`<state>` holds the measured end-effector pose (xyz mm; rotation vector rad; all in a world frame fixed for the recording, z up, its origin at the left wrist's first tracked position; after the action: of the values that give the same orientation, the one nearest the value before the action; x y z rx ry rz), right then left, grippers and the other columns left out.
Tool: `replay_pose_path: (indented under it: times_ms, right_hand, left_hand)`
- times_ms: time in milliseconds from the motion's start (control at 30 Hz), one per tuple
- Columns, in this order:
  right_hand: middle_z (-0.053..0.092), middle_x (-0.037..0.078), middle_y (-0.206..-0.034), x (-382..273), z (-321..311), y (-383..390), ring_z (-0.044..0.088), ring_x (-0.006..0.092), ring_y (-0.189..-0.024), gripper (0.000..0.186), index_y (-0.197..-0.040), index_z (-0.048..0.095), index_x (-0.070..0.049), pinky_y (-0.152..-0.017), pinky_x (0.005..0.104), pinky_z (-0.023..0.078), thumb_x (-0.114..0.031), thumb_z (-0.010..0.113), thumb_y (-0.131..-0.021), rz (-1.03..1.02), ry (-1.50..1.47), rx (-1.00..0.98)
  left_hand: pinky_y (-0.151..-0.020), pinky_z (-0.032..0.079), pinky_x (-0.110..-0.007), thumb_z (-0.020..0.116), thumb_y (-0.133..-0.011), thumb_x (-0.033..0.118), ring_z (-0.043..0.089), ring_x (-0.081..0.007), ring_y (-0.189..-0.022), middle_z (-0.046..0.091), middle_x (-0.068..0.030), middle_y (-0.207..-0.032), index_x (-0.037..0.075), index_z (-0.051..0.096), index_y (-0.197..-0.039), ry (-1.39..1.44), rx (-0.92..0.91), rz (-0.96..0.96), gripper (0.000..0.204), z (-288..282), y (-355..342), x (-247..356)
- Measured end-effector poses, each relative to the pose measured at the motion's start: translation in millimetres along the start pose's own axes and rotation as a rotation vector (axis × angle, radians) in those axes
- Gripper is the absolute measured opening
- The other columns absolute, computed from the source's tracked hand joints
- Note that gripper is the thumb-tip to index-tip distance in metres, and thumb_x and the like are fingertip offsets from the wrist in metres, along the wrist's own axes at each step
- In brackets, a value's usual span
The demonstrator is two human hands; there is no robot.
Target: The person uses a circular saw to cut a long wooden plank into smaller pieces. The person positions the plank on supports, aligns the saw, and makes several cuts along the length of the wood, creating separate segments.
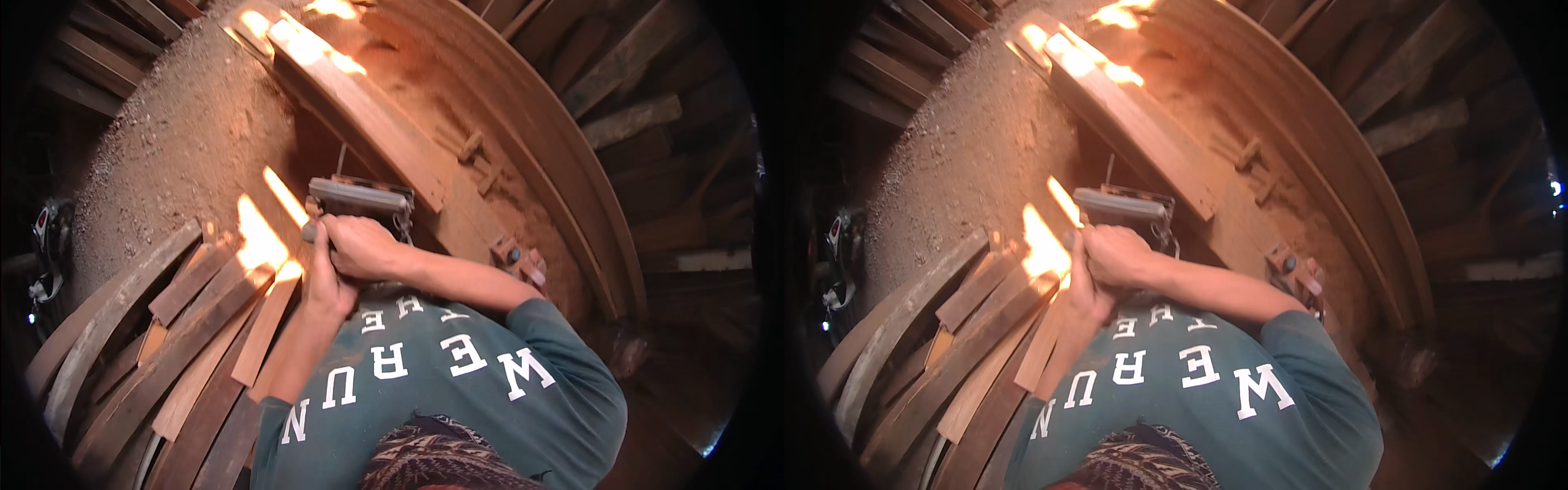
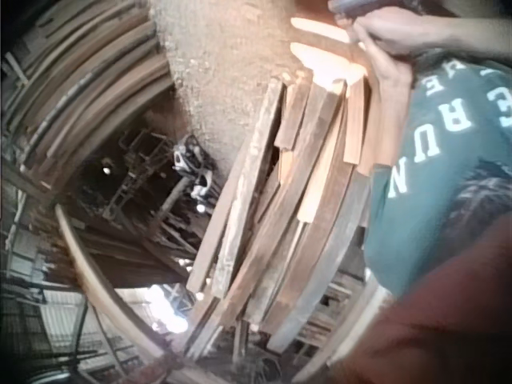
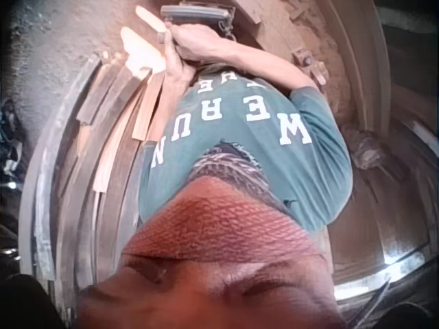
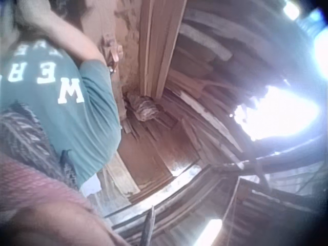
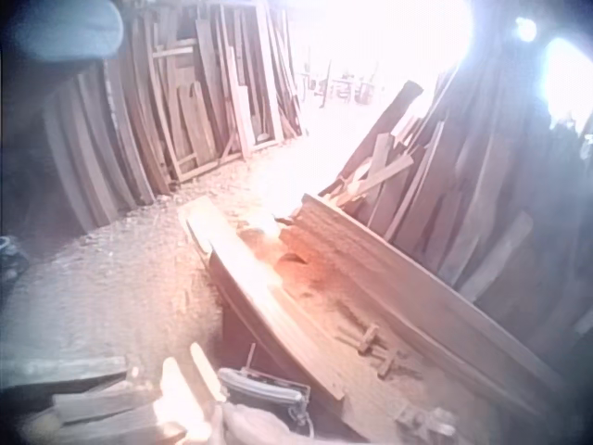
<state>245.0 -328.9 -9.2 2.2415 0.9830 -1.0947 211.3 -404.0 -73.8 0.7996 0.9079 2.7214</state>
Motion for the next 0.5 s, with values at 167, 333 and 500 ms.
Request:
replay_pose_path:
  times_ms: [167, 333, 500]
  right_hand:
    - [0.065, 0.027, -0.127, -69, -6, 14, 0.062, 0.0413, -0.124, 0.028, -0.117, 0.066, 0.002, -0.104, 0.0474, 0.051, -0.006, 0.065, -0.090, -0.327, 0.013, 0.104]
    - [0.067, 0.018, -0.130, -70, -59, 49, 0.061, 0.0384, -0.129, 0.047, -0.128, 0.066, 0.000, -0.113, 0.0509, 0.047, -0.003, 0.077, -0.082, -0.426, -0.026, 0.399]
    - [0.060, 0.018, -0.143, 20, -43, 64, 0.053, 0.0397, -0.139, 0.066, -0.141, 0.057, -0.002, -0.117, 0.0513, 0.041, -0.012, 0.082, -0.081, -0.097, 0.115, 0.495]
  left_hand:
    - [-0.103, 0.055, -0.044, 0.061, -0.105, 0.052, 0.067, -0.0239, -0.115, 0.069, -0.0085, -0.121, 0.010, 0.062, -0.122, 0.230, 0.151, 0.051, 0.046, -33, -19, 29]
    - [-0.090, 0.057, -0.043, 0.072, -0.097, 0.020, 0.067, -0.0230, -0.090, 0.066, -0.0046, -0.089, 0.009, 0.059, -0.098, 0.297, 0.419, 0.107, 0.017, -99, -38, 46]
    - [-0.090, 0.056, -0.043, 0.071, -0.092, 0.007, 0.065, -0.0241, -0.087, 0.060, -0.0047, -0.081, 0.009, 0.056, -0.089, 0.327, 0.535, 0.128, 0.016, -107, -17, 55]
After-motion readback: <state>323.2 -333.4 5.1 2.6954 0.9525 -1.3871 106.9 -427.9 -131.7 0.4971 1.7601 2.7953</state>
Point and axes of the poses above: each hand's wrist, its own y-axis away from the middle knuckle, its own z-axis out of the palm, x = y × z, the point moved 9 cm from there along -y, towards the middle knuckle
